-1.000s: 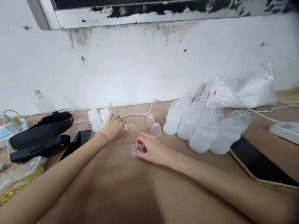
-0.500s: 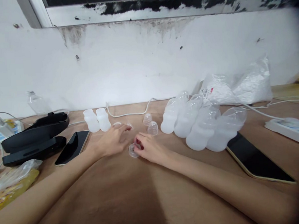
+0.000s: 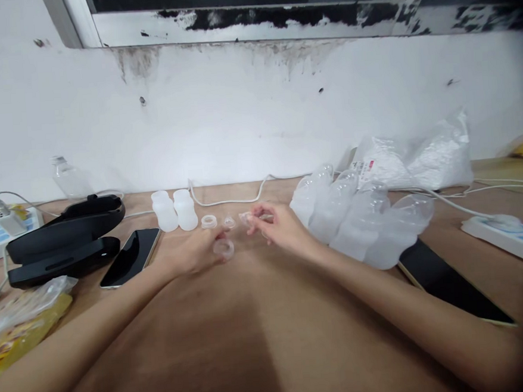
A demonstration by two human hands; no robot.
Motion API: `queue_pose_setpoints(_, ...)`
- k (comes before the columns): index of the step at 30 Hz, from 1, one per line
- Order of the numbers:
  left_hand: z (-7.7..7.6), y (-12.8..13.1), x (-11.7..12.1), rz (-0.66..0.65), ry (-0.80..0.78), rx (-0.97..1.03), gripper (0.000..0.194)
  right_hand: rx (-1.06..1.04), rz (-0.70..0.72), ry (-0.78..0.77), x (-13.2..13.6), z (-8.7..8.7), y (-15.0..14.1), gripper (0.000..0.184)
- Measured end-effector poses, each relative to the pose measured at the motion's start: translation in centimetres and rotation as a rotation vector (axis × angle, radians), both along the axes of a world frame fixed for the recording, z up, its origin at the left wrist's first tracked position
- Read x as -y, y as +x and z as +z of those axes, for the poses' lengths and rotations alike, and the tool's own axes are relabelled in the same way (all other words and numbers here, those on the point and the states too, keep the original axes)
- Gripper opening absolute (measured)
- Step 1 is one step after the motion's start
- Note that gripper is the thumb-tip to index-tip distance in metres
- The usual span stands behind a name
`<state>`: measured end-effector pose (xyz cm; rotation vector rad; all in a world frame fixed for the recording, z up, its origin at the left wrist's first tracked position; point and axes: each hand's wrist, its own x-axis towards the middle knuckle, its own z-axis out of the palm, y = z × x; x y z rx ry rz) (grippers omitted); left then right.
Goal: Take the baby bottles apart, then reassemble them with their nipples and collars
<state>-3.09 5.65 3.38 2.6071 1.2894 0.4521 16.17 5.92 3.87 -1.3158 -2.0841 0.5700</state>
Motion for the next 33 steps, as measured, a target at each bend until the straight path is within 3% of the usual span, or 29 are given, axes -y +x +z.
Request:
queue_pose_setpoints(3, 0.0, -0.4, -2.6, 0.047, 0.059, 0.003, 0.047, 0.376, -0.102, 0.171, -1.4, 1.3, -0.1, 0.022)
queue_pose_setpoints(5, -0.1, -0.3, -4.5, 0.055, 0.094, -0.007, 0.044, 0.576, -0.134, 0.202, -2.4, 1.5, -0.6, 0.020)
queue_pose_setpoints(11, 0.1, 0.2, -7.2, 0.039, 0.151, -0.078, 0.039, 0.820, -0.143, 0.161, -5.4, 0.1, -1.8, 0.023)
queue_pose_setpoints(16, 0.4, -0.3, -6.3, 0.053, 0.211, -0.085, 0.038, 0.915, -0.116, 0.163, -5.9, -0.1, -2.1, 0.031)
queue_pose_setpoints(24, 0.3, -0.3, -5.5, 0.054, 0.241, -0.085, 0.036, 0.940, -0.054, 0.138, -6.0, 2.1, -2.4, 0.023)
queue_pose_setpoints(28, 0.5, -0.4, -5.4, 0.058, 0.251, -0.079, 0.036, 0.953, -0.036, 0.029, -6.7, 1.7, -2.1, 0.028)
queue_pose_setpoints(33, 0.4, -0.5, -5.4, 0.056, 0.259, -0.077, 0.037, 0.924, -0.004, 0.016, -7.4, 1.0, -1.6, 0.029)
